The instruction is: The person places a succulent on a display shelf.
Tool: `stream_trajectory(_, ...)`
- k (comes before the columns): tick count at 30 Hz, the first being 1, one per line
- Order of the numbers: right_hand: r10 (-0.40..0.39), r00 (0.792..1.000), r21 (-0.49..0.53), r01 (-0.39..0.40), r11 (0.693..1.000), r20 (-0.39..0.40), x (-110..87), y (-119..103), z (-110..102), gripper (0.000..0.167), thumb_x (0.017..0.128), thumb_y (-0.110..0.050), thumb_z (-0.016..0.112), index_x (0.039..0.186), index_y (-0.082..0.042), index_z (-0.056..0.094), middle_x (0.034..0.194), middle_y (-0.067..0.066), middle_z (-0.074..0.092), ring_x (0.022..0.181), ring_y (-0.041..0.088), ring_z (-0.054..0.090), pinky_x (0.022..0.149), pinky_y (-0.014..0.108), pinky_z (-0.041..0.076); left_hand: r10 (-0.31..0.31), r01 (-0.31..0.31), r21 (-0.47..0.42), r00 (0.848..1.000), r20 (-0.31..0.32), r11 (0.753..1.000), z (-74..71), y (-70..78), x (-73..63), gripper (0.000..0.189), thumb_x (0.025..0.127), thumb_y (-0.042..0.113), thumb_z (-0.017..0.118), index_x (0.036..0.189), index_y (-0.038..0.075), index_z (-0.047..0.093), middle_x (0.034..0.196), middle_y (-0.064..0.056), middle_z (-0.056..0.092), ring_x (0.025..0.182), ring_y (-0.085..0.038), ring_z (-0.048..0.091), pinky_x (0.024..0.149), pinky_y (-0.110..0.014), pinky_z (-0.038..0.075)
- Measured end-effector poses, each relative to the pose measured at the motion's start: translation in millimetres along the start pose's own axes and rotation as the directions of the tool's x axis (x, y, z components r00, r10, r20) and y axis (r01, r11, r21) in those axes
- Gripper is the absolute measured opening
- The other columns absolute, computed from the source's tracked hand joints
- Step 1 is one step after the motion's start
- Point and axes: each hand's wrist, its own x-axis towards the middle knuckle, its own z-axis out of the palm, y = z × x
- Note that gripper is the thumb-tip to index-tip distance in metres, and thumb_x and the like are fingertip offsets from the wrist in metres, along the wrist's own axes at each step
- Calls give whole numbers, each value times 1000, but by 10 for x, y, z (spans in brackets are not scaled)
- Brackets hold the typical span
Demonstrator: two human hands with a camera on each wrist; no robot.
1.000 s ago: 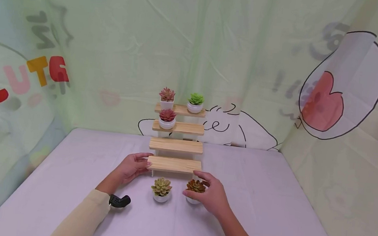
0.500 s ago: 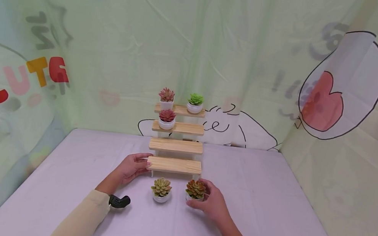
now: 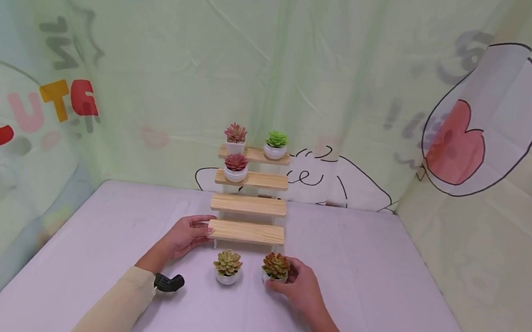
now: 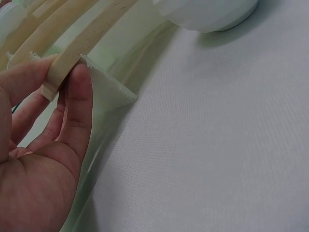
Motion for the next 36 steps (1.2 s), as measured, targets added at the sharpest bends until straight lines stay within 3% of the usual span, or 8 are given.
stream_trajectory(12,-20,1000,105,22,994,-20,22,20,-20,71,74,-19,93,135,-1,62,127,17,70,109,23,69,85,25,60,11,-11,5,1000,1,1000,-3,0,42,49,94,-1,69,142,-1,57,125,-24,67,101,-22,71,93,-38,62)
stream_trajectory(21,-4,1000,162,5,987,-9,52,-34,0,71,75,-18,93,136,-3,62,128,19,69,112,29,71,88,32,63,4,-4,3,1000,5,1000,-16,-36,52,49,94,-3,68,142,-2,57,124,-24,68,101,-22,71,93,-40,62)
stream_trajectory(28,-24,999,202,28,979,-23,123,-159,-39,70,77,-16,91,138,-2,60,133,21,67,114,30,71,88,29,63,12,-12,-6,1000,17,1000,12,23,36,50,94,-2,68,143,-2,56,124,-24,68,100,-22,71,93,-39,62)
stream_trajectory(36,-39,999,215,45,976,-32,229,-349,-75,75,79,-22,90,143,-2,55,140,21,62,127,31,63,98,32,59,-5,5,-5,1000,2,1000,7,20,-12,49,95,-3,67,142,-2,56,124,-24,68,100,-21,71,95,-41,62)
